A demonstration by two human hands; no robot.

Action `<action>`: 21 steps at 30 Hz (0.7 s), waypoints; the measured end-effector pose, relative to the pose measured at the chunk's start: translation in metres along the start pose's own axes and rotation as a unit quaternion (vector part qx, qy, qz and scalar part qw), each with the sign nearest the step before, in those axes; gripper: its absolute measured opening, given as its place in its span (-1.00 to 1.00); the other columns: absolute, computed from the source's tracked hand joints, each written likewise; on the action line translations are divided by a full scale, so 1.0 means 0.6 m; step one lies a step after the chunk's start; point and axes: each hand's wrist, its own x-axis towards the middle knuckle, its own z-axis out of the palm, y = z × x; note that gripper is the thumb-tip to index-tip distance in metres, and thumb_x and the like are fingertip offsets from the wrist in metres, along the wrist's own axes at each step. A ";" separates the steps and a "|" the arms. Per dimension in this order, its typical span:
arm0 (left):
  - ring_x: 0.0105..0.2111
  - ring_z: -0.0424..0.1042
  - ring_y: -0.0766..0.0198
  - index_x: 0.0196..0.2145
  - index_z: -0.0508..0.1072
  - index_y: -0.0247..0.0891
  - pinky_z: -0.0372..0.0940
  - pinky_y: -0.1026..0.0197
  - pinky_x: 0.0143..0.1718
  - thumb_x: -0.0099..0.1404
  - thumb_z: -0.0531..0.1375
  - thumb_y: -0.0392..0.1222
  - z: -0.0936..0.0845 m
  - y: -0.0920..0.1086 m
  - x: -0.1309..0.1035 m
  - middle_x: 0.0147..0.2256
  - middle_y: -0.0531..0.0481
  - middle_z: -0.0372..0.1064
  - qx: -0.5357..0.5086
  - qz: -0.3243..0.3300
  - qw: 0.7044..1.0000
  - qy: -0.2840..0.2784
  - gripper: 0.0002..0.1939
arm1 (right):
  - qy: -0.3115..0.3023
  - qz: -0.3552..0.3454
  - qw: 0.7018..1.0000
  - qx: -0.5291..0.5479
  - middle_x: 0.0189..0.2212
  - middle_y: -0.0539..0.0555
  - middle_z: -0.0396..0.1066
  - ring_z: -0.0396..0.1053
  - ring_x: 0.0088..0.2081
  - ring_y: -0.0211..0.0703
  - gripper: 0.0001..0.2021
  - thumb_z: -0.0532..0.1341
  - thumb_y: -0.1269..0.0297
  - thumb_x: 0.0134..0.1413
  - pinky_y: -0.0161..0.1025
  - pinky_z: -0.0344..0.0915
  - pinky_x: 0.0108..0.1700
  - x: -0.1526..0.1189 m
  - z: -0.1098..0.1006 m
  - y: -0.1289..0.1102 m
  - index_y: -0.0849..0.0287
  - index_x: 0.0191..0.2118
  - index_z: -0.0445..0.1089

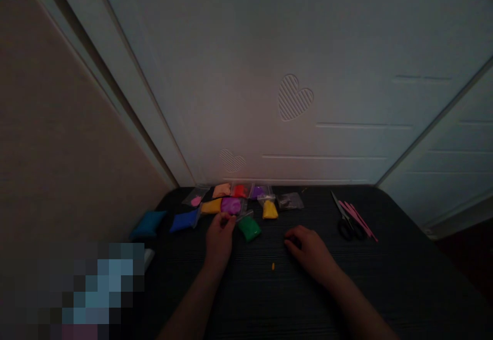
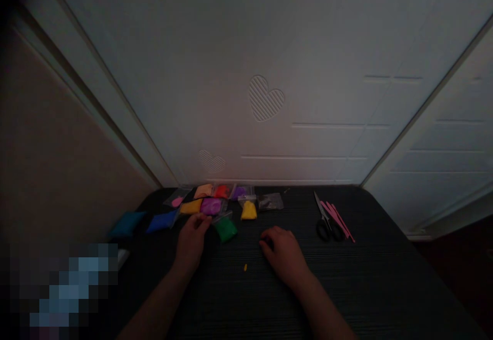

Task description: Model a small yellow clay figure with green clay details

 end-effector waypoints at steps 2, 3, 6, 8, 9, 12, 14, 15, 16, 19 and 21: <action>-0.50 0.24 0.32 -0.50 0.31 -0.26 0.11 0.31 -0.47 0.05 0.13 -0.07 0.000 -0.002 0.001 -0.54 0.10 0.25 0.000 0.001 1.000 0.000 -0.81 | -0.002 0.002 1.000 0.001 -0.34 0.01 0.36 0.30 -0.30 -0.19 -0.83 0.07 0.25 0.03 -0.28 0.16 -0.26 0.000 -0.001 -0.001 0.08 -0.28 0.36; -0.49 0.25 0.31 -0.49 0.31 -0.26 0.12 0.30 -0.46 0.05 0.13 -0.07 0.001 -0.002 0.001 -0.53 0.09 0.26 -0.001 0.002 1.000 0.000 -0.81 | -0.002 0.003 1.000 0.001 -0.34 0.01 0.37 0.30 -0.30 -0.19 -0.83 0.07 0.25 0.03 -0.28 0.16 -0.27 0.000 -0.001 -0.001 0.08 -0.27 0.36; -0.44 0.29 0.29 -0.44 0.34 -0.26 0.15 0.28 -0.40 0.05 0.14 -0.08 0.001 0.000 0.001 -0.47 0.06 0.30 -0.004 0.008 1.000 -0.004 -0.81 | 0.000 0.006 1.000 -0.002 -0.34 0.01 0.36 0.30 -0.31 -0.20 -0.83 0.07 0.25 0.02 -0.29 0.16 -0.27 0.000 -0.003 -0.002 0.09 -0.27 0.35; -0.42 0.30 0.28 -0.43 0.34 -0.26 0.16 0.28 -0.37 0.05 0.14 -0.09 0.000 0.003 0.000 -0.44 0.05 0.31 -0.003 0.013 1.000 -0.004 -0.81 | 0.000 0.003 1.000 -0.007 -0.36 0.00 0.36 0.30 -0.32 -0.20 -0.84 0.07 0.25 0.03 -0.29 0.15 -0.27 -0.001 -0.003 -0.003 0.09 -0.28 0.35; -0.42 0.30 0.28 -0.43 0.34 -0.26 0.16 0.28 -0.37 0.05 0.14 -0.09 0.000 0.004 -0.001 -0.44 0.05 0.31 -0.002 0.016 1.000 -0.004 -0.81 | 0.000 0.001 1.000 -0.010 -0.36 0.00 0.36 0.30 -0.32 -0.21 -0.84 0.07 0.25 0.03 -0.29 0.16 -0.27 -0.001 -0.003 -0.003 0.08 -0.29 0.36; -0.45 0.28 0.30 -0.45 0.34 -0.25 0.15 0.28 -0.40 0.05 0.15 -0.08 -0.001 0.006 -0.004 -0.47 0.07 0.29 0.004 0.022 1.000 -0.004 -0.82 | -0.003 0.005 1.000 -0.015 -0.37 0.00 0.36 0.30 -0.33 -0.21 -0.84 0.07 0.24 0.03 -0.29 0.16 -0.27 0.000 -0.002 -0.003 0.08 -0.29 0.36; -0.47 0.27 0.31 -0.45 0.33 -0.25 0.15 0.29 -0.42 0.05 0.14 -0.07 0.000 0.006 -0.006 -0.50 0.09 0.28 0.007 0.024 1.000 -0.007 -0.81 | -0.003 0.008 1.000 -0.018 -0.37 0.00 0.36 0.30 -0.32 -0.20 -0.83 0.07 0.24 0.03 -0.29 0.16 -0.27 0.000 -0.002 -0.004 0.09 -0.28 0.36; -0.47 0.27 0.31 -0.45 0.33 -0.25 0.15 0.29 -0.43 0.06 0.14 -0.07 0.000 0.006 -0.006 -0.50 0.09 0.28 0.008 0.025 1.000 -0.009 -0.81 | -0.002 0.008 1.000 -0.019 -0.37 0.00 0.36 0.30 -0.32 -0.20 -0.83 0.07 0.24 0.03 -0.28 0.17 -0.26 0.000 -0.002 -0.005 0.09 -0.28 0.36; -0.48 0.27 0.31 -0.45 0.33 -0.24 0.15 0.29 -0.43 0.06 0.14 -0.06 0.000 0.006 -0.007 -0.50 0.09 0.28 0.009 0.027 1.000 -0.012 -0.81 | 0.000 0.007 1.000 -0.022 -0.37 0.00 0.36 0.30 -0.32 -0.20 -0.83 0.07 0.24 0.04 -0.28 0.17 -0.25 0.000 -0.002 -0.006 0.09 -0.28 0.36; -0.47 0.28 0.31 -0.44 0.34 -0.25 0.15 0.28 -0.42 0.06 0.13 -0.08 0.001 0.006 -0.007 -0.49 0.08 0.29 0.011 0.033 0.999 -0.018 -0.82 | 0.002 0.004 1.000 -0.023 -0.36 0.01 0.36 0.30 -0.32 -0.20 -0.83 0.07 0.25 0.04 -0.27 0.17 -0.24 0.000 -0.002 -0.007 0.09 -0.27 0.36; -0.45 0.30 0.29 -0.44 0.35 -0.25 0.16 0.27 -0.41 0.05 0.14 -0.09 0.000 0.006 -0.007 -0.47 0.07 0.31 0.014 0.035 0.999 -0.020 -0.83 | 0.000 0.004 1.000 -0.021 -0.36 0.01 0.36 0.31 -0.31 -0.19 -0.83 0.07 0.26 0.03 -0.26 0.18 -0.24 0.000 -0.002 -0.007 0.09 -0.27 0.36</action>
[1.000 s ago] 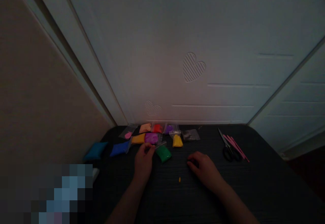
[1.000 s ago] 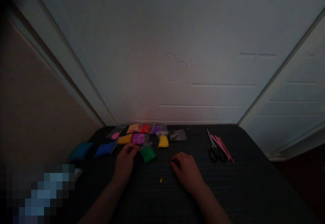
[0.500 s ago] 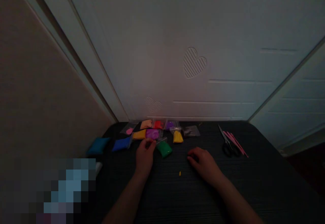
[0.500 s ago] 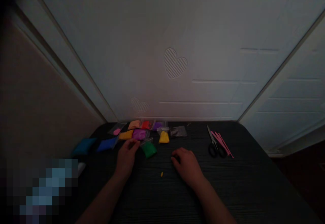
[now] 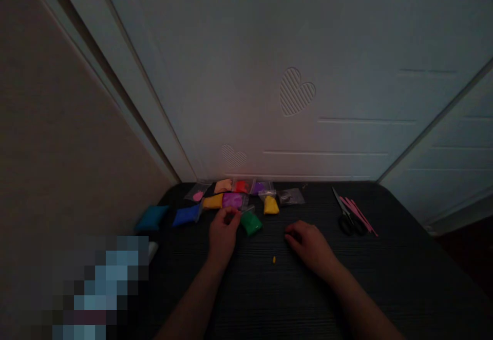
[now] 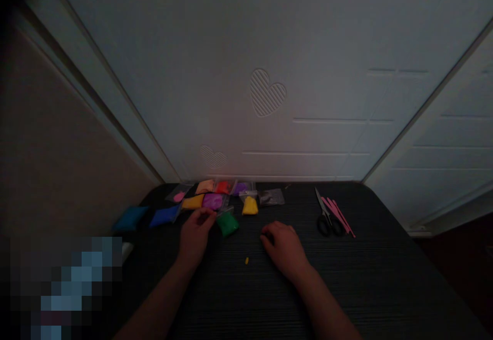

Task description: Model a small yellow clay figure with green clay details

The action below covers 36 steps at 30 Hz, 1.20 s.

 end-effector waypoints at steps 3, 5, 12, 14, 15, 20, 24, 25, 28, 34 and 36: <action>-0.44 0.32 0.27 -0.43 0.37 -0.25 0.18 0.25 -0.39 0.03 0.14 -0.09 0.000 -0.001 0.000 -0.44 0.04 0.35 0.003 0.003 1.000 -0.003 -0.82 | -0.003 0.005 1.000 0.012 -0.35 0.02 0.36 0.31 -0.30 -0.19 -0.83 0.10 0.27 0.01 -0.26 0.20 -0.23 0.001 -0.002 0.003 0.09 -0.26 0.36; -0.44 0.33 0.26 -0.43 0.38 -0.25 0.18 0.24 -0.39 0.03 0.15 -0.09 0.000 -0.003 0.000 -0.45 0.03 0.36 0.005 0.004 1.000 -0.002 -0.81 | -0.011 0.005 0.999 0.036 -0.33 0.02 0.35 0.32 -0.30 -0.20 -0.82 0.13 0.28 -0.02 -0.27 0.21 -0.23 0.000 -0.005 0.008 0.10 -0.24 0.35; -0.46 0.33 0.27 -0.44 0.40 -0.26 0.20 0.24 -0.41 0.02 0.15 -0.08 0.004 -0.006 0.006 -0.46 0.03 0.37 0.013 0.007 1.000 -0.011 -0.81 | -0.039 -0.017 0.993 0.114 -0.28 0.02 0.34 0.32 -0.26 -0.24 -0.74 0.18 0.30 -0.08 -0.30 0.24 -0.20 0.000 -0.021 0.030 0.12 -0.18 0.34; -0.45 0.33 0.26 -0.44 0.40 -0.26 0.19 0.24 -0.41 0.02 0.15 -0.08 0.006 -0.007 0.010 -0.47 0.02 0.36 0.016 0.007 1.000 -0.012 -0.80 | -0.025 -0.022 0.993 0.111 -0.28 0.02 0.36 0.33 -0.27 -0.25 -0.77 0.13 0.29 -0.02 -0.30 0.25 -0.20 0.002 -0.021 0.032 0.13 -0.18 0.34; -0.45 0.33 0.25 -0.44 0.40 -0.26 0.20 0.23 -0.40 0.02 0.15 -0.08 0.007 -0.008 0.011 -0.47 0.02 0.36 0.017 0.008 1.000 -0.011 -0.80 | -0.015 -0.024 0.994 0.108 -0.28 0.03 0.37 0.33 -0.25 -0.25 -0.78 0.09 0.29 0.02 -0.29 0.25 -0.18 0.003 -0.020 0.033 0.14 -0.19 0.35; -0.43 0.35 0.23 -0.43 0.44 -0.27 0.21 0.20 -0.37 0.00 0.16 -0.06 0.008 -0.016 0.011 -0.43 -0.02 0.40 0.012 0.015 1.000 -0.023 -0.77 | 0.043 -0.027 0.995 0.081 -0.20 0.08 0.37 0.31 -0.15 -0.22 -0.71 -0.06 0.39 0.10 -0.23 0.21 -0.06 -0.001 -0.004 0.029 0.17 -0.16 0.35; -0.41 0.35 0.21 -0.46 0.46 -0.26 0.21 0.19 -0.35 -0.02 0.17 -0.05 0.005 -0.017 0.008 -0.41 -0.03 0.40 0.006 0.019 0.999 -0.030 -0.77 | 0.066 -0.043 0.996 0.035 -0.06 0.12 0.29 0.21 -0.02 -0.14 -0.69 -0.01 0.35 0.09 -0.13 0.10 0.04 -0.022 0.006 0.018 0.14 -0.05 0.31; -0.40 0.35 0.21 -0.46 0.46 -0.26 0.21 0.19 -0.34 -0.02 0.18 -0.04 0.005 -0.016 0.007 -0.40 -0.03 0.41 0.003 0.018 0.999 -0.031 -0.77 | 0.069 -0.053 0.996 0.005 -0.02 0.13 0.26 0.17 0.02 -0.11 -0.67 0.01 0.33 0.08 -0.09 0.07 0.06 -0.028 0.007 0.015 0.12 -0.02 0.28; -0.40 0.36 0.20 -0.45 0.46 -0.27 0.21 0.18 -0.34 -0.03 0.18 -0.03 0.005 -0.013 0.008 -0.41 -0.04 0.42 -0.010 0.010 1.000 -0.025 -0.75 | 0.067 -0.079 0.988 -0.116 0.07 0.14 0.17 0.09 0.08 -0.04 -0.62 0.02 0.25 0.09 0.00 -0.01 0.09 -0.045 0.009 0.007 0.11 0.05 0.20; -0.42 0.37 0.20 -0.44 0.44 -0.30 0.23 0.19 -0.36 -0.03 0.17 -0.05 0.005 -0.011 0.008 -0.46 -0.03 0.41 -0.039 -0.002 0.999 -0.014 -0.74 | 0.050 -0.086 0.976 -0.192 0.12 0.14 0.10 0.01 0.13 0.00 -0.60 -0.02 0.16 0.12 0.07 -0.14 0.13 -0.057 0.010 -0.002 0.10 0.07 0.18; -0.41 0.38 0.21 -0.44 0.44 -0.29 0.23 0.20 -0.35 -0.02 0.17 -0.06 0.005 -0.009 0.007 -0.46 -0.03 0.41 -0.045 -0.004 0.999 -0.013 -0.76 | 0.039 -0.092 0.976 -0.193 0.13 0.13 0.08 0.00 0.14 0.00 -0.62 -0.01 0.15 0.12 0.07 -0.16 0.13 -0.058 0.008 -0.005 0.05 0.06 0.20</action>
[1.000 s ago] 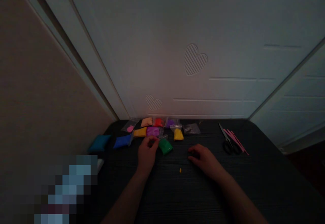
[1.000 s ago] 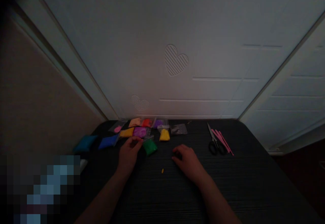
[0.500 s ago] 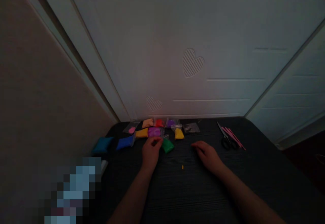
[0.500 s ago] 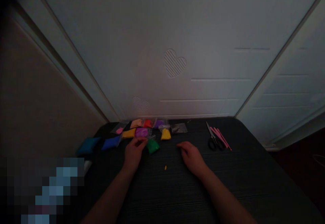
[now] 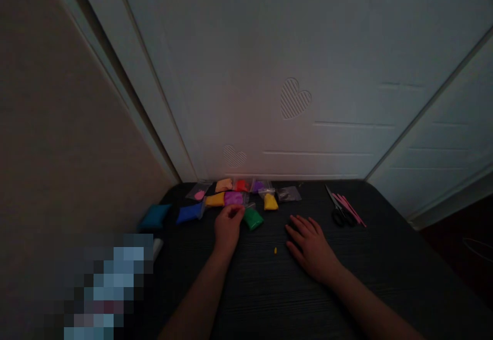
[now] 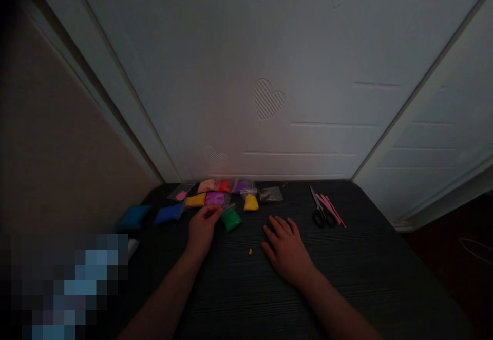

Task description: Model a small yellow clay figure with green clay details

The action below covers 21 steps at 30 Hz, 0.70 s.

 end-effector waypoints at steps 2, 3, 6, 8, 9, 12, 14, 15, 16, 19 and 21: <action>-0.41 0.37 0.21 -0.43 0.43 -0.29 0.23 0.20 -0.35 -0.01 0.17 -0.07 0.000 0.002 -0.001 -0.45 -0.03 0.41 -0.001 -0.003 1.000 0.002 -0.76 | -0.010 -0.011 1.000 0.004 0.14 0.10 0.06 -0.02 0.15 -0.01 -0.63 -0.01 0.15 0.12 0.07 -0.16 0.13 0.000 -0.003 -0.001 0.00 0.04 0.21; -0.41 0.37 0.21 -0.44 0.43 -0.29 0.22 0.20 -0.35 -0.01 0.17 -0.07 0.000 0.003 -0.001 -0.45 -0.02 0.41 -0.001 -0.005 1.000 0.003 -0.77 | -0.013 -0.016 1.000 0.006 0.15 0.09 0.06 -0.02 0.15 -0.01 -0.64 -0.01 0.14 0.12 0.07 -0.16 0.13 0.000 -0.004 -0.001 -0.03 0.04 0.22; -0.43 0.37 0.21 -0.44 0.43 -0.29 0.22 0.19 -0.36 -0.02 0.17 -0.07 -0.001 0.005 -0.002 -0.46 -0.02 0.40 -0.001 -0.007 1.000 0.002 -0.77 | -0.011 -0.009 1.000 0.008 0.13 0.10 0.08 -0.02 0.15 0.00 -0.63 -0.02 0.14 0.12 0.09 -0.16 0.13 0.000 -0.005 0.000 0.00 0.04 0.22; -0.43 0.36 0.21 -0.44 0.43 -0.29 0.22 0.19 -0.36 -0.02 0.17 -0.07 -0.001 0.005 -0.002 -0.47 -0.01 0.40 -0.002 -0.008 1.000 0.003 -0.76 | -0.006 0.001 1.000 0.009 0.11 0.13 0.12 -0.01 0.14 0.01 -0.61 -0.01 0.15 0.11 0.09 -0.16 0.13 0.000 -0.005 0.000 0.05 0.06 0.20; -0.42 0.36 0.20 -0.44 0.43 -0.29 0.22 0.19 -0.36 -0.02 0.17 -0.07 -0.002 0.005 -0.001 -0.47 -0.01 0.39 -0.003 -0.008 1.000 0.005 -0.76 | -0.006 -0.002 1.000 0.011 0.11 0.14 0.12 0.00 0.14 0.00 -0.61 -0.01 0.15 0.11 0.08 -0.15 0.13 -0.001 -0.006 0.000 0.06 0.06 0.20; -0.42 0.36 0.20 -0.43 0.42 -0.29 0.21 0.19 -0.35 -0.01 0.16 -0.07 -0.002 0.002 0.000 -0.47 -0.01 0.39 -0.007 -0.010 1.000 0.010 -0.76 | -0.021 -0.036 0.999 0.020 0.12 0.07 0.11 -0.02 0.15 -0.04 -0.64 -0.01 0.15 0.11 0.04 -0.15 0.14 -0.002 -0.008 0.000 -0.02 0.03 0.22; -0.42 0.36 0.20 -0.43 0.41 -0.29 0.21 0.20 -0.36 -0.01 0.16 -0.08 -0.002 0.000 0.001 -0.46 -0.01 0.39 -0.010 -0.011 1.000 0.015 -0.77 | -0.026 -0.042 0.999 0.021 0.13 0.05 0.10 -0.03 0.15 -0.06 -0.65 -0.02 0.14 0.12 0.03 -0.17 0.15 -0.003 -0.007 0.001 -0.04 0.03 0.23; -0.41 0.36 0.21 -0.43 0.41 -0.29 0.21 0.20 -0.35 0.00 0.15 -0.09 -0.002 -0.001 0.001 -0.46 0.00 0.38 -0.011 -0.012 1.000 0.016 -0.78 | -0.025 -0.033 0.999 0.019 0.12 0.06 0.10 -0.02 0.15 -0.05 -0.64 -0.02 0.14 0.12 0.03 -0.18 0.15 -0.002 -0.006 0.001 -0.02 0.04 0.22; -0.41 0.36 0.22 -0.42 0.41 -0.28 0.20 0.21 -0.35 0.00 0.15 -0.09 -0.002 -0.001 0.002 -0.45 0.00 0.38 -0.013 -0.012 1.000 0.018 -0.78 | -0.022 -0.020 0.999 0.016 0.12 0.08 0.11 -0.02 0.14 -0.04 -0.62 -0.03 0.14 0.12 0.04 -0.18 0.15 -0.002 -0.005 0.002 0.02 0.05 0.20; -0.41 0.35 0.23 -0.41 0.40 -0.29 0.20 0.22 -0.35 0.01 0.14 -0.10 -0.002 -0.002 0.002 -0.45 0.00 0.38 -0.020 -0.015 0.999 0.021 -0.78 | -0.014 0.005 1.000 0.011 0.11 0.12 0.12 -0.02 0.14 -0.02 -0.60 -0.03 0.14 0.12 0.05 -0.16 0.14 -0.001 -0.005 0.003 0.07 0.07 0.19; -0.42 0.34 0.24 -0.42 0.40 -0.29 0.20 0.22 -0.36 0.01 0.14 -0.10 -0.002 -0.001 0.002 -0.46 0.01 0.36 -0.023 -0.015 0.999 0.020 -0.79 | -0.022 -0.012 1.000 0.015 0.12 0.09 0.10 -0.02 0.14 -0.03 -0.62 -0.02 0.13 0.11 0.04 -0.16 0.14 -0.002 -0.008 0.002 0.02 0.05 0.20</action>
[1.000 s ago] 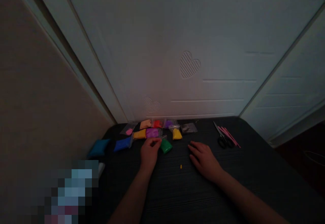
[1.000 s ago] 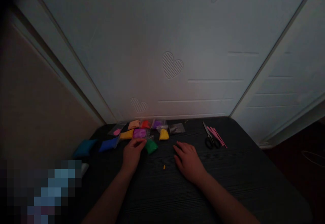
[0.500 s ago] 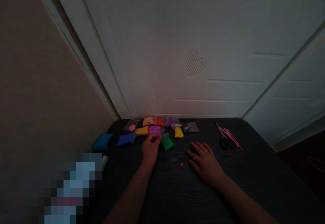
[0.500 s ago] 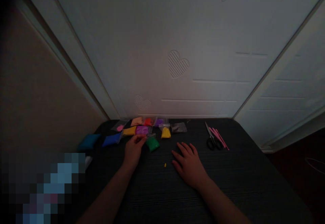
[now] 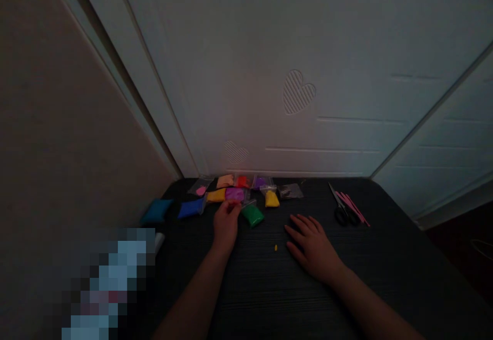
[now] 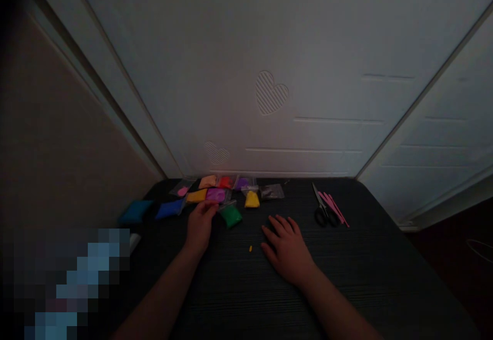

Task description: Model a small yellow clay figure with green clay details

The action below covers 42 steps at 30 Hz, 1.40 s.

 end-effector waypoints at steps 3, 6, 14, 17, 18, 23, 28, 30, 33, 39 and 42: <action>-0.43 0.33 0.25 -0.43 0.39 -0.29 0.19 0.24 -0.38 0.01 0.14 -0.11 0.000 0.000 -0.001 -0.47 0.02 0.35 -0.005 0.003 1.000 -0.001 -0.80 | -0.016 -0.029 0.999 0.005 0.14 0.04 0.07 -0.02 0.15 -0.06 -0.65 -0.03 0.13 0.12 0.03 -0.16 0.14 -0.001 -0.002 0.001 -0.06 0.03 0.22; -0.42 0.33 0.27 -0.43 0.39 -0.28 0.19 0.25 -0.38 0.01 0.13 -0.11 0.000 -0.001 -0.001 -0.46 0.03 0.36 -0.008 0.006 1.000 -0.002 -0.81 | -0.010 -0.009 1.000 0.001 0.13 0.09 0.09 -0.01 0.14 -0.05 -0.61 -0.03 0.13 0.12 0.03 -0.17 0.15 0.001 0.002 0.005 0.01 0.06 0.19; -0.43 0.32 0.29 -0.42 0.39 -0.27 0.18 0.26 -0.37 0.03 0.13 -0.13 0.002 -0.003 -0.001 -0.47 0.05 0.35 -0.010 0.005 1.000 0.004 -0.83 | -0.026 -0.029 0.999 0.000 0.15 0.06 0.05 -0.04 0.16 -0.03 -0.62 -0.04 0.08 0.12 0.08 -0.20 0.15 -0.004 -0.001 0.008 -0.08 0.05 0.19; -0.45 0.32 0.29 -0.42 0.39 -0.28 0.18 0.26 -0.39 0.03 0.13 -0.14 0.002 -0.002 0.000 -0.48 0.04 0.35 -0.011 0.002 1.000 0.002 -0.82 | -0.032 -0.027 0.999 -0.001 0.14 0.05 0.06 -0.05 0.16 -0.04 -0.61 -0.06 0.04 0.12 0.09 -0.21 0.15 -0.006 -0.001 0.007 -0.11 0.06 0.17; -0.45 0.32 0.29 -0.43 0.39 -0.28 0.18 0.26 -0.40 0.03 0.13 -0.14 0.002 -0.002 0.000 -0.48 0.04 0.35 -0.010 0.002 1.000 0.001 -0.83 | -0.030 -0.011 0.999 -0.006 0.14 0.06 0.07 -0.05 0.16 -0.02 -0.59 -0.07 0.03 0.12 0.11 -0.21 0.14 -0.006 0.001 0.008 -0.08 0.08 0.14; -0.44 0.30 0.29 -0.43 0.39 -0.28 0.16 0.26 -0.37 0.03 0.13 -0.14 0.001 -0.004 0.000 -0.48 0.05 0.34 -0.003 0.003 1.000 -0.002 -0.84 | -0.025 0.021 0.999 -0.024 0.16 0.12 0.03 -0.08 0.17 0.03 -0.52 -0.10 -0.03 0.10 0.15 -0.23 0.13 -0.004 0.002 0.010 -0.01 0.12 0.09; -0.44 0.30 0.29 -0.43 0.39 -0.28 0.16 0.27 -0.39 0.03 0.13 -0.13 0.001 -0.006 0.001 -0.47 0.05 0.34 -0.002 0.004 1.000 -0.005 -0.83 | -0.050 -0.029 0.998 -0.020 0.17 0.05 0.00 -0.10 0.18 0.01 -0.55 -0.11 -0.06 0.10 0.15 -0.27 0.14 -0.007 -0.005 0.007 -0.14 0.09 0.11; -0.45 0.30 0.29 -0.43 0.39 -0.28 0.16 0.26 -0.39 0.03 0.13 -0.13 0.001 -0.006 0.001 -0.48 0.05 0.34 0.000 0.004 1.000 -0.004 -0.82 | -0.039 -0.001 0.999 -0.033 0.17 0.09 0.01 -0.10 0.18 0.02 -0.54 -0.12 -0.04 0.11 0.17 -0.27 0.13 -0.006 -0.002 0.009 -0.09 0.11 0.09; -0.45 0.30 0.29 -0.43 0.39 -0.28 0.16 0.26 -0.39 0.02 0.14 -0.13 0.001 -0.004 0.001 -0.48 0.05 0.34 0.003 0.006 1.000 -0.004 -0.83 | -0.020 0.049 0.997 -0.063 0.17 0.15 0.00 -0.09 0.17 0.06 -0.51 -0.12 -0.02 0.12 0.20 -0.29 0.12 -0.003 0.006 0.014 0.01 0.14 0.05; -0.46 0.30 0.30 -0.42 0.39 -0.27 0.16 0.27 -0.40 0.02 0.14 -0.14 0.002 -0.003 -0.001 -0.48 0.06 0.34 0.005 0.005 1.000 -0.004 -0.83 | -0.016 0.055 0.995 -0.076 0.17 0.17 -0.02 -0.09 0.18 0.06 -0.48 -0.11 -0.02 0.10 0.18 -0.26 0.12 -0.002 0.015 0.018 0.07 0.15 0.03; -0.45 0.31 0.29 -0.42 0.40 -0.27 0.17 0.27 -0.40 0.02 0.14 -0.14 0.001 -0.002 -0.001 -0.47 0.05 0.34 0.006 0.005 1.000 -0.005 -0.83 | -0.011 0.053 0.996 -0.068 0.17 0.17 -0.01 -0.08 0.17 0.06 -0.48 -0.09 -0.01 0.10 0.18 -0.24 0.12 -0.004 0.015 0.018 0.08 0.15 0.02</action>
